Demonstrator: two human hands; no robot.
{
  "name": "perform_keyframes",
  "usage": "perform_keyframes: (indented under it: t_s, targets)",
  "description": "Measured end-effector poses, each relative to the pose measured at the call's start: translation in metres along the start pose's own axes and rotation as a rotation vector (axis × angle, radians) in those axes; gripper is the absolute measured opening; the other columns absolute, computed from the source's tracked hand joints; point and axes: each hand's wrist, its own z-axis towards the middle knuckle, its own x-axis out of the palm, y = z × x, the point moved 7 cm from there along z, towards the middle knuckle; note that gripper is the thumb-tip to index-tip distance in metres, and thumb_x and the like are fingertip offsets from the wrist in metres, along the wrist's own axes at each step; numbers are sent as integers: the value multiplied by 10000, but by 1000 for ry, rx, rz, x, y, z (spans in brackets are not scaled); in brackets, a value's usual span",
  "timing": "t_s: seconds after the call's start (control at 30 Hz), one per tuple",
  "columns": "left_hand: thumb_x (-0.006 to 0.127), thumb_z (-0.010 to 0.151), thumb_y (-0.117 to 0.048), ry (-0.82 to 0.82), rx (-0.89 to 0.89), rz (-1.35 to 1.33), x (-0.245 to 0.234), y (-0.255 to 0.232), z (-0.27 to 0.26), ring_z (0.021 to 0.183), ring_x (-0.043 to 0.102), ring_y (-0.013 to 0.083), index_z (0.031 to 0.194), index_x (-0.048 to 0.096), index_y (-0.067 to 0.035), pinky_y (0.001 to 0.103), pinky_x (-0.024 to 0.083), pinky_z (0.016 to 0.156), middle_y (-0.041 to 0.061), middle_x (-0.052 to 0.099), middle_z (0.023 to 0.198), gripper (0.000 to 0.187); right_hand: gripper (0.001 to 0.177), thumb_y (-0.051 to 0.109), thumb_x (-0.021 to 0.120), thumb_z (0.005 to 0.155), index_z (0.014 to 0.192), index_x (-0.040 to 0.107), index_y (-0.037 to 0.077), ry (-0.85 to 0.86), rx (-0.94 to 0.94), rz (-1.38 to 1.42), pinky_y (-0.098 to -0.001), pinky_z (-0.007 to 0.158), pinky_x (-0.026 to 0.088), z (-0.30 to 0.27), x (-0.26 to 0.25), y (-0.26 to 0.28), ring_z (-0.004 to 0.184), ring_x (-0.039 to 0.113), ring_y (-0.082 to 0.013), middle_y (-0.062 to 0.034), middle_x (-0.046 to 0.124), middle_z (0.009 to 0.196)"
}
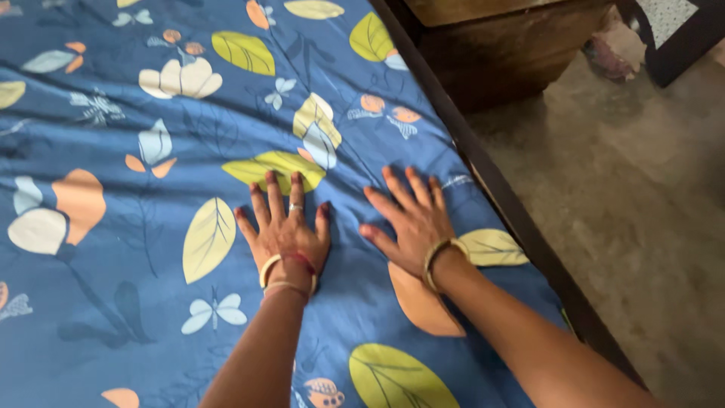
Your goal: The person spreads a blue floral bedsheet over a mattress, smoothing out wrinkles with both hands and tucking the edges between the mattress and the bed frame.
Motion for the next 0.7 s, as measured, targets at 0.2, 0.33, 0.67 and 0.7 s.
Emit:
perform_keyframes:
  t_s: [0.2, 0.33, 0.67, 0.7]
  targets:
    - [426, 954, -633, 92, 22, -176, 11, 9, 9, 1536, 102, 352, 1557, 370, -252, 625, 42, 1181, 97, 201, 1670, 714, 721, 652, 476, 964, 1579, 380, 286, 16, 90, -32, -664, 1183, 66, 8, -11, -4, 1518, 126, -479, -94, 226, 1681]
    - [404, 1031, -648, 0, 63, -662, -17, 75, -28, 1602, 200, 321, 1562, 452, -238, 542, 180, 1307, 108, 290, 1699, 673, 725, 655, 454, 940, 1575, 333, 326, 123, 203, -57, -650, 1181, 26, 19, -4, -8, 1522, 78, -454, -57, 163, 1690]
    - [387, 943, -594, -101, -112, 127, -42, 163, -122, 1549, 194, 322, 1575, 385, -301, 611, 93, 1217, 48, 284, 1671, 697, 743, 701, 377, 935, 1583, 262, 356, 190, 202, -99, -648, 1166, -5, 22, 13, -18, 1529, 23, -436, -35, 98, 1697]
    - [387, 943, -594, -102, -112, 131, -45, 163, -122, 1549, 194, 322, 1575, 385, -301, 611, 93, 1217, 48, 284, 1671, 697, 743, 701, 377, 935, 1583, 262, 356, 189, 201, -96, -648, 1166, -5, 17, 12, -23, 1529, 23, -436, -35, 98, 1697]
